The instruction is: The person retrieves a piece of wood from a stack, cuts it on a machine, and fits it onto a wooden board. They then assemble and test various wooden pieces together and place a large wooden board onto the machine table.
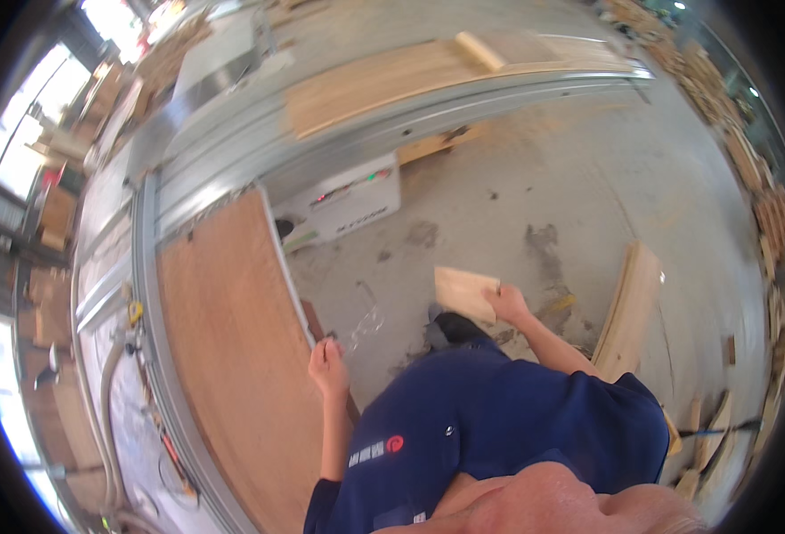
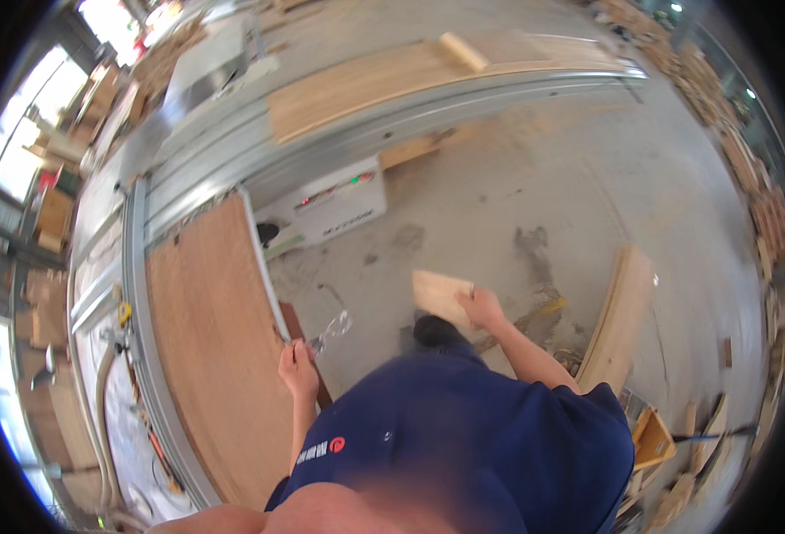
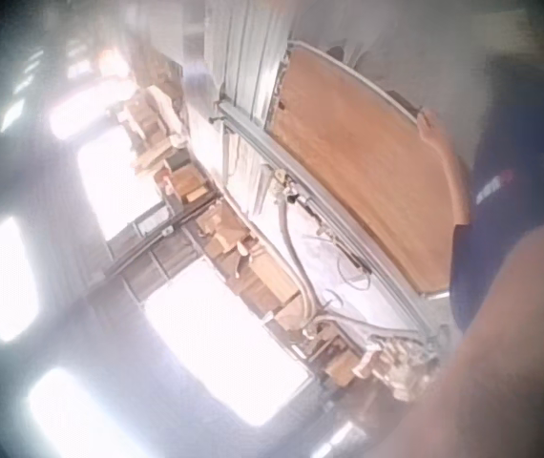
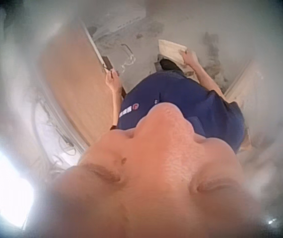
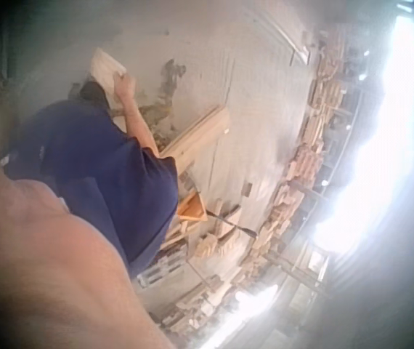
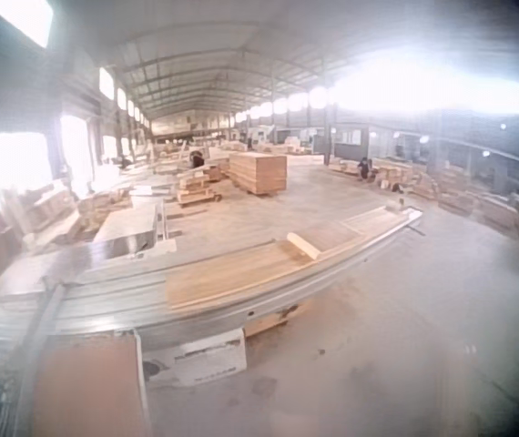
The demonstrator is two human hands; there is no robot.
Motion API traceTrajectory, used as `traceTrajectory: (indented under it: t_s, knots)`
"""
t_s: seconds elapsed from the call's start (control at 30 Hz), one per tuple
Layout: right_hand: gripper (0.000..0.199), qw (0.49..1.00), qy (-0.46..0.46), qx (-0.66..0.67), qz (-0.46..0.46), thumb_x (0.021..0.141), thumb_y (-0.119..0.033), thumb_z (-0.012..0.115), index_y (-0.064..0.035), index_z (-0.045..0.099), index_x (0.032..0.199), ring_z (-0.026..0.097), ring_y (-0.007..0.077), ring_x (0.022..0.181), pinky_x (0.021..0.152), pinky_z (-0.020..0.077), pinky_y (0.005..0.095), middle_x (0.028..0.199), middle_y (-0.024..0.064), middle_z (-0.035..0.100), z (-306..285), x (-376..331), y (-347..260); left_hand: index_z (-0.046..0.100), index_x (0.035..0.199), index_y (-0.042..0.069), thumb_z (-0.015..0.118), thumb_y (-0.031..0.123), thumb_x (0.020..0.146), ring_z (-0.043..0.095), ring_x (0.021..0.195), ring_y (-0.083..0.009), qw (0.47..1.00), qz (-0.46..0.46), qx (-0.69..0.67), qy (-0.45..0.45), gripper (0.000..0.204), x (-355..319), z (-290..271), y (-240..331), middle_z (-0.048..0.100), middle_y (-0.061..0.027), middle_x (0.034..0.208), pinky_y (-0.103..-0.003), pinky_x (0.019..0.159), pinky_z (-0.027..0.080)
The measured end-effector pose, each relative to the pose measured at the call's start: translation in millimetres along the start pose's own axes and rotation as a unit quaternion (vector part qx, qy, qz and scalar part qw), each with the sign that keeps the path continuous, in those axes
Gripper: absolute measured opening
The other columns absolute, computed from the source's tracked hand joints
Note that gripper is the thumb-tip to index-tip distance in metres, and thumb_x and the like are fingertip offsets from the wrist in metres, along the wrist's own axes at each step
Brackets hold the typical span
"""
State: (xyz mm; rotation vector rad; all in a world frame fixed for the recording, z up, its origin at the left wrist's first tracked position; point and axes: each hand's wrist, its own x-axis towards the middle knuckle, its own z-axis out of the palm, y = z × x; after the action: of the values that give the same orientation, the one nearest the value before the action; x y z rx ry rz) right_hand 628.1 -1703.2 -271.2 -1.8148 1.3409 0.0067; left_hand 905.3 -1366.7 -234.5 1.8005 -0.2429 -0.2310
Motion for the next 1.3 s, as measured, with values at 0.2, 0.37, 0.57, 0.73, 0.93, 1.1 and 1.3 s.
traceTrajectory:
  t_s: [0.2, 0.37, 0.57, 0.73, 0.93, 1.1, 1.3]
  knots:
    - [0.043, 0.97, -0.086, 0.173, -0.15, 0.099, -0.035, 0.066, 0.0065, 0.073, 0.106, 0.065, 0.0096, 0.084, 0.076, 0.0546, 0.0338, 0.085, 0.0087, 0.074, 61.0, 147.6, -136.5, 0.068, 0.104, -0.004, 0.058, 0.015, 0.105, 0.065, 0.076, -0.0121, 0.998, -0.004, 0.052, 0.043, 0.021, 95.4, 29.1, 2.5, 0.07, -0.0066, 0.083, -0.027, 0.072, 0.053]
    - [0.038, 0.928, -0.183, 0.244, -0.216, 0.101, -0.029, 0.066, 0.0075, 0.072, 0.109, 0.064, 0.0107, 0.09, 0.08, 0.0529, 0.0322, 0.1, 0.0051, 0.075, 75.0, 232.9, -258.4, 0.068, 0.105, -0.004, 0.059, 0.014, 0.105, 0.067, 0.08, -0.0128, 0.994, -0.05, 0.013, 0.092, 0.02, 148.5, 48.4, 41.9, 0.072, -0.0074, 0.087, -0.028, 0.075, 0.054]
    - [0.051, 0.901, -0.269, 0.298, -0.165, 0.104, -0.039, 0.063, 0.0053, 0.064, 0.13, 0.066, 0.0163, 0.112, 0.098, 0.0495, 0.0309, 0.123, 0.0078, 0.071, 108.0, 324.1, -363.7, 0.068, 0.102, -0.003, 0.059, 0.011, 0.106, 0.063, 0.079, -0.0095, 0.99, -0.074, -0.03, 0.117, 0.017, 211.2, 49.4, 51.5, 0.07, -0.0029, 0.085, -0.026, 0.075, 0.052]
    - [0.056, 0.891, -0.264, 0.356, -0.096, 0.105, -0.039, 0.06, 0.0061, 0.057, 0.137, 0.063, 0.0195, 0.119, 0.101, 0.0494, 0.0352, 0.132, 0.0111, 0.065, 141.6, 349.8, -430.8, 0.069, 0.101, -0.003, 0.06, 0.011, 0.105, 0.062, 0.077, -0.0087, 0.989, -0.084, -0.031, 0.119, 0.017, 269.8, 40.5, 31.1, 0.069, -0.0023, 0.084, -0.025, 0.074, 0.051]
    - [0.057, 0.869, -0.312, 0.381, -0.046, 0.109, -0.044, 0.051, -0.0002, 0.048, 0.145, 0.066, 0.022, 0.116, 0.093, 0.0552, 0.0387, 0.136, 0.0099, 0.064, 187.0, 387.5, -486.4, 0.07, 0.103, -0.004, 0.063, 0.011, 0.103, 0.062, 0.077, -0.0078, 0.986, -0.08, -0.032, 0.141, 0.017, 331.6, 13.5, 44.4, 0.069, -0.0021, 0.086, -0.024, 0.071, 0.051]
    - [0.056, 0.846, -0.385, 0.367, -0.032, 0.109, -0.046, 0.05, -0.0029, 0.05, 0.144, 0.066, 0.0203, 0.117, 0.091, 0.0561, 0.0372, 0.137, 0.0091, 0.064, 229.1, 423.6, -543.9, 0.069, 0.108, -0.005, 0.064, 0.01, 0.103, 0.067, 0.083, -0.0103, 0.974, -0.087, -0.043, 0.205, 0.017, 347.1, -2.2, 31.5, 0.072, -0.0054, 0.092, -0.026, 0.077, 0.055]
    - [0.055, 0.82, -0.46, 0.335, -0.068, 0.109, -0.047, 0.048, -0.0027, 0.052, 0.141, 0.065, 0.0204, 0.117, 0.091, 0.0565, 0.0374, 0.135, 0.009, 0.064, 278.9, 435.5, -615.0, 0.068, 0.106, -0.004, 0.061, 0.012, 0.104, 0.068, 0.083, -0.0131, 0.944, -0.12, -0.039, 0.304, 0.017, 332.1, 8.7, 54.7, 0.072, -0.006, 0.091, -0.028, 0.081, 0.055]
